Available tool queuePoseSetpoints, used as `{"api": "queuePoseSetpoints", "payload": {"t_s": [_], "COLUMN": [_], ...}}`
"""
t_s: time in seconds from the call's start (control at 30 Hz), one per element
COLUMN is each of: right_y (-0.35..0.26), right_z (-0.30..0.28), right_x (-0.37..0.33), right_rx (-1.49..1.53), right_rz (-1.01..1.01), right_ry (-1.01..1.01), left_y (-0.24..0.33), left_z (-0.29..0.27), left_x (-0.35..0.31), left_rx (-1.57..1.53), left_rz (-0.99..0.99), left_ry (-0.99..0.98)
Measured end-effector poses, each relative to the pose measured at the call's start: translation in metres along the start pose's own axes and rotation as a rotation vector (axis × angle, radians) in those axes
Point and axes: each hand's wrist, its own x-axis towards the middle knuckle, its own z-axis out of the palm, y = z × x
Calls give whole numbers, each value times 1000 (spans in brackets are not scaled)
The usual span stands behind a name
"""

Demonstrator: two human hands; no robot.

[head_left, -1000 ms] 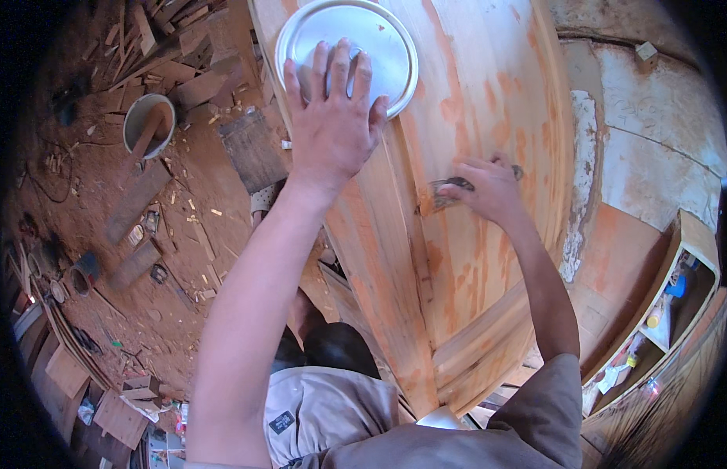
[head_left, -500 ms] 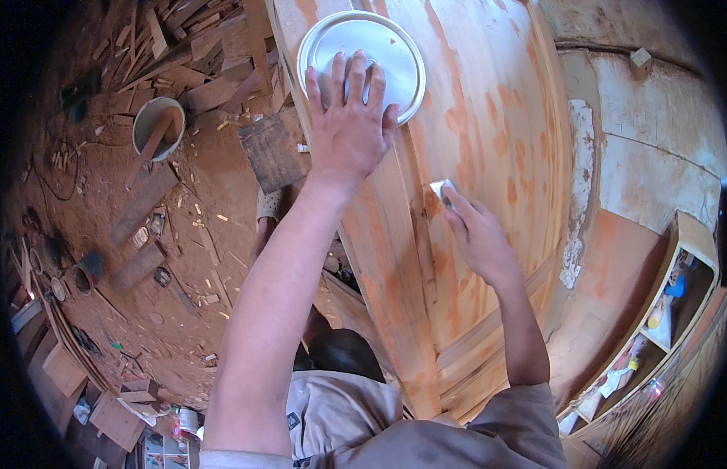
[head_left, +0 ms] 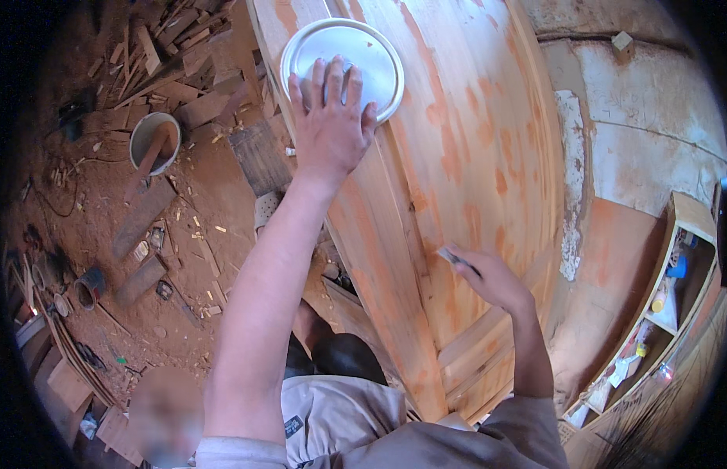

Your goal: The person applies wood filler to a wooden door using a putty knife, smoothing the reddish-brown substance into gaps and holes across the door panels while taking additional filler from a white bucket.

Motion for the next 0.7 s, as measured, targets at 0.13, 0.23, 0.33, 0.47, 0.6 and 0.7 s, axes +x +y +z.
{"api": "queuePoseSetpoints", "payload": {"t_s": [0.13, 0.23, 0.33, 0.47, 0.6, 0.7], "right_y": [15, 1, 3, 7, -11, -20], "right_z": [9, 40, 71, 105, 105, 107], "right_x": [-43, -48, -52, -64, -60, -58], "right_rx": [849, 1289, 1446, 1626, 1701, 1752], "right_rz": [584, 589, 575, 585, 644, 684], "right_ry": [115, 438, 447, 435, 562, 624], "left_y": [2, -2, -15, -6, -11, -14], "left_z": [1, -3, -14, -17, -7, -8], "left_x": [-3, -1, -1, 0, -4, -5], "left_rx": [12, -28, -137, -203, -376, -483], "left_rz": [27, 51, 117, 152, 194, 102], "left_ry": [-13, -20, -76, -77, 10, -8]}}
